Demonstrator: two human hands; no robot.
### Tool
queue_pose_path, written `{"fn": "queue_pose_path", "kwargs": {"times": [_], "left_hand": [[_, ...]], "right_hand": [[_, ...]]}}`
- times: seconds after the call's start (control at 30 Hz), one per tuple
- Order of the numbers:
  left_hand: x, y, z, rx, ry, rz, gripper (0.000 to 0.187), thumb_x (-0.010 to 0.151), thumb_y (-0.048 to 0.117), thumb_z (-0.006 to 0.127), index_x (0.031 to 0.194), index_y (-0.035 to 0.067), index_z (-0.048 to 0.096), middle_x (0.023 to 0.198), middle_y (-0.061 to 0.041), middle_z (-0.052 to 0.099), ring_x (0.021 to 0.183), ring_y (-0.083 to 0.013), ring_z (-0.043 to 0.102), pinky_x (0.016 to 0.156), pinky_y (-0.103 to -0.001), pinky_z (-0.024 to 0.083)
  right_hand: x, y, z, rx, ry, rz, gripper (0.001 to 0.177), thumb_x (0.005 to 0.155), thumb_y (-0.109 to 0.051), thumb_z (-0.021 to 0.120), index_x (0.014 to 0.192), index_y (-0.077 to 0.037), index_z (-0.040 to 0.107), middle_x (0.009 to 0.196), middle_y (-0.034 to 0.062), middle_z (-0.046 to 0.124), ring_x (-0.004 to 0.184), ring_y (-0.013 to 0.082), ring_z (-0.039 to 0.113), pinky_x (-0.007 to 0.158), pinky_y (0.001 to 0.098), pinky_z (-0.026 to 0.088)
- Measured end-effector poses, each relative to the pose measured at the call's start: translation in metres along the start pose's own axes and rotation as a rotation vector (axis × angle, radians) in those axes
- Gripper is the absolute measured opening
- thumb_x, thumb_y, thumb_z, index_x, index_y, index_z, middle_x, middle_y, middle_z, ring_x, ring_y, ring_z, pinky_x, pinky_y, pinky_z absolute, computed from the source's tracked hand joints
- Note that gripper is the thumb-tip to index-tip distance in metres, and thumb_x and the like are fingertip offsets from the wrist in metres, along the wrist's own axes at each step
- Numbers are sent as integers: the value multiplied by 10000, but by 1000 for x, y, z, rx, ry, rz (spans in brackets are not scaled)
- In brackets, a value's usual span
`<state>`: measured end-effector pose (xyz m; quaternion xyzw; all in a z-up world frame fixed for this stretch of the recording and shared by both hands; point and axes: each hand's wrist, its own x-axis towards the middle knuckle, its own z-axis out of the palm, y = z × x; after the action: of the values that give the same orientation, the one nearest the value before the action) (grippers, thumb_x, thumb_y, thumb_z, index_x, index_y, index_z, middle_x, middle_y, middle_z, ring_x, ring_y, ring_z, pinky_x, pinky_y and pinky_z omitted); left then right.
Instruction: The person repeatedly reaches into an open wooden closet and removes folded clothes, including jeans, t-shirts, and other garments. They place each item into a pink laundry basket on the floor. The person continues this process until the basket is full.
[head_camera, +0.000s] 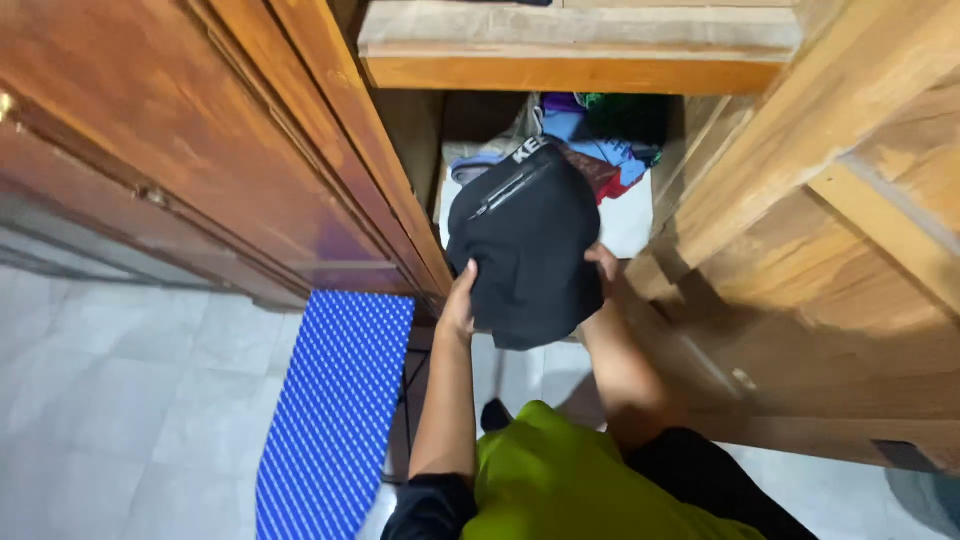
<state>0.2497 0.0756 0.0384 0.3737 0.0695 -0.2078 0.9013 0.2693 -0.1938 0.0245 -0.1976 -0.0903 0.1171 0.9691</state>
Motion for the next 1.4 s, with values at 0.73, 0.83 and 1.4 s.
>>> {"fn": "queue_pose_path", "kwargs": {"times": [0.73, 0.83, 1.4], "left_hand": [[-262, -122, 78, 70, 164, 443, 747, 860, 119, 731, 1518, -49, 422, 1456, -197, 554, 1329, -331, 544, 1152, -427, 433], [-296, -125, 74, 119, 240, 495, 753, 858, 106, 711, 1527, 5, 380, 1482, -152, 529, 1354, -287, 523, 1155, -403, 410], [-695, -152, -71, 129, 657, 755, 759, 825, 14, 719, 1512, 27, 396, 1428, -124, 543, 1300, -276, 529, 1122, -410, 412]], "right_hand": [[-204, 4, 109, -535, -166, 330, 1021, 770, -271, 872, 1590, -1, 327, 1549, 108, 497, 1420, 247, 468, 1199, 385, 342], [-221, 28, 119, -559, -130, 377, 974, 771, -252, 870, 1566, 3, 369, 1494, 118, 537, 1360, 254, 512, 1161, 396, 385], [-434, 336, 269, -704, -223, 639, 766, 816, -133, 788, 1493, -1, 455, 1413, 138, 608, 1273, 246, 596, 1107, 390, 471]]}}
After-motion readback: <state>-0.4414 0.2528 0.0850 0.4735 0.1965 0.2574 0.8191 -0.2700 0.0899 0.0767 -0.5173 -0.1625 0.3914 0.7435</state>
